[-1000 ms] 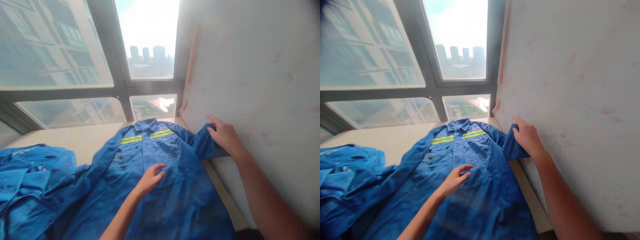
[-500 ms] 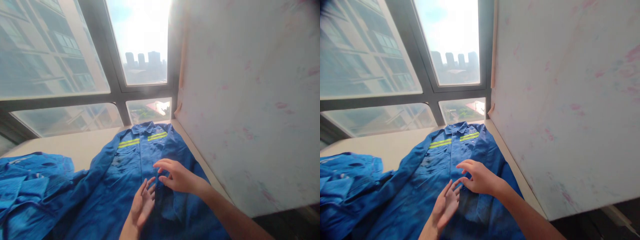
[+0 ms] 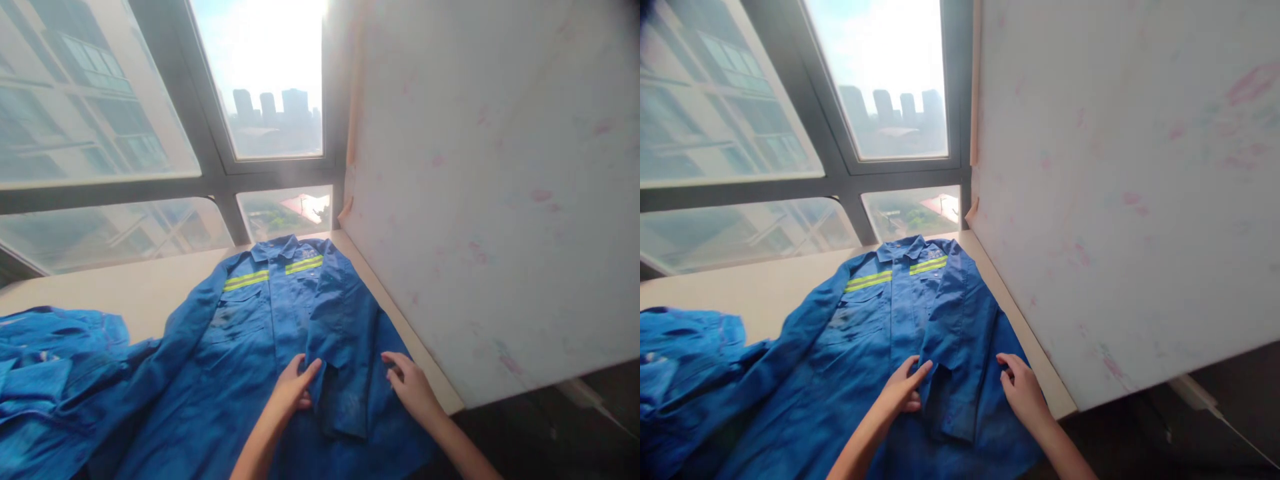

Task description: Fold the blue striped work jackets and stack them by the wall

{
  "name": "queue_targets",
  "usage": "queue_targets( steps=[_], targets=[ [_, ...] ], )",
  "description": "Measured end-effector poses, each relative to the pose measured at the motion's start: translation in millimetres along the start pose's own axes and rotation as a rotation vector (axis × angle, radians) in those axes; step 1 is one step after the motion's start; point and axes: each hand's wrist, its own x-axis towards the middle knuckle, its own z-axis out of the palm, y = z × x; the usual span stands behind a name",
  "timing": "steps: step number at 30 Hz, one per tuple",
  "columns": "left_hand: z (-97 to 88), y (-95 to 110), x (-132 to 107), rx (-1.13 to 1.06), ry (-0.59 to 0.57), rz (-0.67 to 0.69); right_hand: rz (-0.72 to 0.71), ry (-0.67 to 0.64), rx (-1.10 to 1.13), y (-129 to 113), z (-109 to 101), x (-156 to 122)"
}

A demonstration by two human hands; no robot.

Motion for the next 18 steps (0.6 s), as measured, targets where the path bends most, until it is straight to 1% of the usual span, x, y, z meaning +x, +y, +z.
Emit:
queue_targets(
  steps=[1, 3, 4, 6, 10, 12, 13, 15, 16, 18],
  targets=[
    [4.4, 2, 2, 0.022, -0.032, 0.027, -0.036, -0.013, -0.038, -2, 1, -1],
    [11.5, 7, 3, 0.005, -0.137, 0.092, -0.069, -0.021, -0.086, -6, 2, 0],
    [14.0, 10, 2, -0.034, -0.186, 0.118, -0.068, -0.020, -0.097, -7, 3, 2],
    [17.5, 17, -2, -0.154, -0.240, 0.156, -0.059, -0.022, -0.103, -9, 2, 4],
    [20.7, 24, -12, -0.436, -0.275, 0.185, -0.045, 0.007, -0.098, -14, 0, 1],
    [21.5, 23, -18, -0.539, -0.275, 0.189, 0.019, 0.013, -0.044, -22, 2, -6],
    [21.9, 22, -21, -0.579, -0.260, 0.192, 0.077, -0.006, 0.020, -27, 5, -10],
    [22.8, 18, -27, -0.644, -0.222, 0.197, 0.194, -0.085, 0.209, -38, 14, -18],
    [23.5, 16, -30, -0.672, -0.208, 0.189, 0.229, -0.131, 0.299, -43, 19, -22],
    [25.7, 10, -35, -0.727, -0.179, 0.133, 0.231, -0.187, 0.396, -52, 29, -28]
  ],
)
